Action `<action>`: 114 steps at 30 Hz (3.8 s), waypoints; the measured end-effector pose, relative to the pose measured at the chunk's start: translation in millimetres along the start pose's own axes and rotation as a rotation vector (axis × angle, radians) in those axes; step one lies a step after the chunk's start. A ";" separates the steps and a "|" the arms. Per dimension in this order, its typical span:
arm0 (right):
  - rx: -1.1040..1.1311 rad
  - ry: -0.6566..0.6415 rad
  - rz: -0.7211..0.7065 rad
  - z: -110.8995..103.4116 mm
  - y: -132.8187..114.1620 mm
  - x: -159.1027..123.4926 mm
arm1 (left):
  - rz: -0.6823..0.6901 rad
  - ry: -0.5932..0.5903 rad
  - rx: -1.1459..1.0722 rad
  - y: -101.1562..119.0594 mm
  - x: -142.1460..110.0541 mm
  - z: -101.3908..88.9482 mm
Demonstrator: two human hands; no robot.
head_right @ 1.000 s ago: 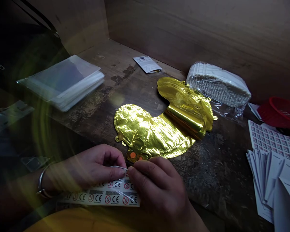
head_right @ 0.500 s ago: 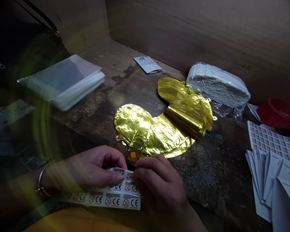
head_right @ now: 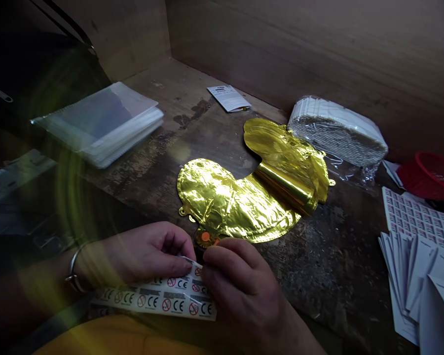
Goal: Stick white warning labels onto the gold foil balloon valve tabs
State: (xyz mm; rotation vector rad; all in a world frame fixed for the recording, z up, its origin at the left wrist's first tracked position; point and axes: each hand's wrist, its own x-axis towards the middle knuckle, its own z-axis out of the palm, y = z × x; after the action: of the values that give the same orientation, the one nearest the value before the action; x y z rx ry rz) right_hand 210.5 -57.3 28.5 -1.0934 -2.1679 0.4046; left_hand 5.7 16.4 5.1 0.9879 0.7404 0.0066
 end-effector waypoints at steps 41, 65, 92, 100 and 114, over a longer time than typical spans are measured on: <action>-0.037 0.041 -0.094 7.1 4.9 1.5 | -0.095 0.062 -0.114 4.3 4.6 -1.7; 0.327 -0.042 0.777 -12.2 59.9 25.9 | 0.785 0.282 1.461 30.5 -11.9 -11.7; 0.662 -0.105 1.067 25.7 57.2 22.2 | 0.955 0.496 1.600 -49.3 27.6 -16.8; 0.564 -0.140 1.064 29.9 58.1 21.0 | 1.005 0.527 1.560 -47.8 30.5 -17.5; 0.559 -0.202 1.021 24.2 58.7 31.9 | 0.984 0.496 1.579 -49.5 29.5 -19.4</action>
State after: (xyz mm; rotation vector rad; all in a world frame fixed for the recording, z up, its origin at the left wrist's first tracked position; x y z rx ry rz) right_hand 215.1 4.0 -7.2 -1.7700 -1.3156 1.5046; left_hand 1.4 12.4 -55.5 2.8674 0.5347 0.6224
